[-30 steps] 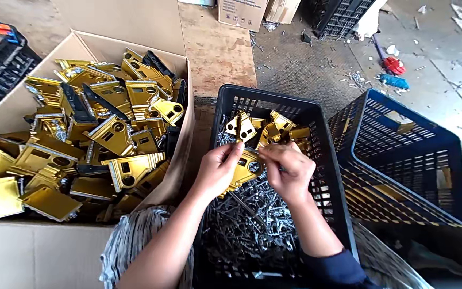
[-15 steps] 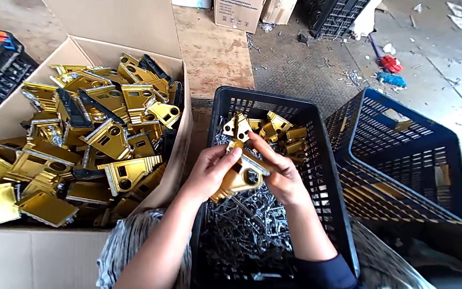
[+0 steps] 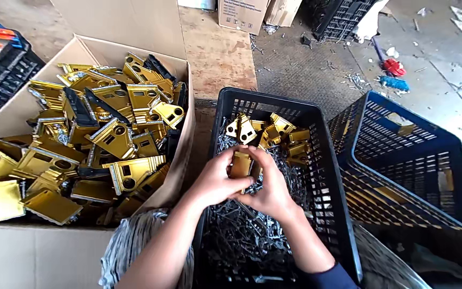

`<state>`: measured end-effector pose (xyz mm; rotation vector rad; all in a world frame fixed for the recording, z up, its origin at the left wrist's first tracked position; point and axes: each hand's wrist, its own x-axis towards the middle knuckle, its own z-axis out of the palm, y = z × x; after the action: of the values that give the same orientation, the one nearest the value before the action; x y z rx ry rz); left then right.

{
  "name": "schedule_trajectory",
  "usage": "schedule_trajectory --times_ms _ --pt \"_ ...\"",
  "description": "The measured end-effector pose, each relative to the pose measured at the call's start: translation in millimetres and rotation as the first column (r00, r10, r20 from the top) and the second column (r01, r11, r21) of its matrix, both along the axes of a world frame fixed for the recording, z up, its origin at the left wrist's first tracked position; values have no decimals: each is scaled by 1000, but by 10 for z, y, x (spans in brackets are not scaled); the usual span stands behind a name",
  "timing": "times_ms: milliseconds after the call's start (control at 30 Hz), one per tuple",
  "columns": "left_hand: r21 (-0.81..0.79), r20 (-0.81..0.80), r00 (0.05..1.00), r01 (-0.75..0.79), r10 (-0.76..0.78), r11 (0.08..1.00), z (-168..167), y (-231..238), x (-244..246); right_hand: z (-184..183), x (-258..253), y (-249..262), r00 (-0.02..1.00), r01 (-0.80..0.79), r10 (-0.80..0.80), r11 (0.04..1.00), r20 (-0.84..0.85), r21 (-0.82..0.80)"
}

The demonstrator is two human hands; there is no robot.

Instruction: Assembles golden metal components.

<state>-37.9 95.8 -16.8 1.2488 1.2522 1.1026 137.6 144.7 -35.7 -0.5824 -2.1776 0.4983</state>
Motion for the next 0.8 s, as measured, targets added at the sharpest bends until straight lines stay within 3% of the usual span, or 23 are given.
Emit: schedule_trajectory --times_ms 100,233,333,433,500,567,633,667,700,733,767,800 --pt "24 -21 999 36 -36 999 -58 -7 15 77 102 3 995 -93 97 963 5 -252" --pt "56 -4 994 110 -110 992 -60 -1 22 89 168 19 986 -91 20 897 -168 -433" --pt "57 86 989 113 -118 992 -22 0 27 116 196 7 970 -93 -1 923 -243 -372" --pt "-189 430 897 201 -103 961 83 -9 -58 128 180 5 929 -107 24 972 -370 -208" --pt "-300 616 787 205 26 932 168 1 -27 87 126 31 907 -145 79 981 -414 -130" --pt "-360 666 708 30 234 933 228 35 16 -46 75 47 918 -134 64 979 -392 -152" --pt "-333 663 655 -175 362 927 176 74 7 -280 127 7 983 69 -114 954 -140 -290" --pt "-289 653 652 -256 386 922 141 87 -7 -398 168 -35 969 237 -196 905 147 -354" --pt "-252 652 644 -314 401 915 126 96 -18 -493 197 -82 861 373 -148 834 487 -407" --pt "-234 666 623 -348 411 908 136 101 -24 -593 191 -120 659 475 15 767 752 -432" --pt "-229 687 595 -367 417 902 155 110 -23 -747 163 -177 460 540 154 733 874 -414" --pt "-222 712 571 -369 408 903 164 113 -14 -912 161 -265 334 569 213 731 918 -377"
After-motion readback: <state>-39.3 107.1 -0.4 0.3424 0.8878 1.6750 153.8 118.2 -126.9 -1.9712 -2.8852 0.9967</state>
